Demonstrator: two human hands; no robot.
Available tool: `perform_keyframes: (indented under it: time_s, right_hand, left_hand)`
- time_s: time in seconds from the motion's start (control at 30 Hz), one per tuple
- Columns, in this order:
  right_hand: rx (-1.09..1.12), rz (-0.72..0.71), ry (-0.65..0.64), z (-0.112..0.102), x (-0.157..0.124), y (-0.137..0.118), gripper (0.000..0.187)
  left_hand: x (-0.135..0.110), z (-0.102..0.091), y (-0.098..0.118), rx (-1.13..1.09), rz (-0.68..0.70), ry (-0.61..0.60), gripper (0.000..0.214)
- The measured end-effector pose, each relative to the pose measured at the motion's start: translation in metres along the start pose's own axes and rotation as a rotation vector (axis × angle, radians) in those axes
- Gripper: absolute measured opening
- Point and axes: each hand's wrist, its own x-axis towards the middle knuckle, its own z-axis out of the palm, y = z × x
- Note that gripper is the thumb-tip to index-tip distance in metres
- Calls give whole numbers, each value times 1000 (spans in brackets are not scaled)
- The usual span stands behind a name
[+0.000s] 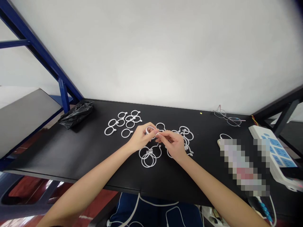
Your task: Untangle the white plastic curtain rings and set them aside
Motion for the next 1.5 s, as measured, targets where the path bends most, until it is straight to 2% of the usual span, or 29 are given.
perform_keyframes:
  time_s: [0.17,0.43,0.53,0.7,0.77,0.93,1.07,1.3,1.4,1.5]
  right_hand:
    - [4,5,20,1,1,-3,13]
    - [-45,17,53,-2,3,-5,13]
    - [-56,28,85,-3,4,-5,13]
    - [-72,16,96,-3,3,-6,13]
    - [-76,10,91,-3,3,-6,13]
    - [-96,-2,92,-4,4,-6,12]
    - [-106,-5,101,-4,4,-7,13]
    - [-114,-9,92,-4,5,-5,12]
    - [-124,-6,88,-5,4,-6,12]
    - [-133,1,90,-5,4,-7,12]
  left_hand:
    - [2,-1,-4,-6,31,15,38]
    - [6,-10,-4,122,63,11,39]
    - [12,-19,-6,40,69,133,50]
    - [25,-43,-11,-150,-1,479,59]
    - [25,-54,-10,-27,-30,515,55]
    - [18,-75,-9,780,-53,521,43]
    - [16,-79,-17,1105,-100,398,43]
    - [15,-81,-27,1242,-207,268,41]
    - [15,-82,-27,1221,-201,283,35]
    - [16,-80,-28,1163,-130,329,31]
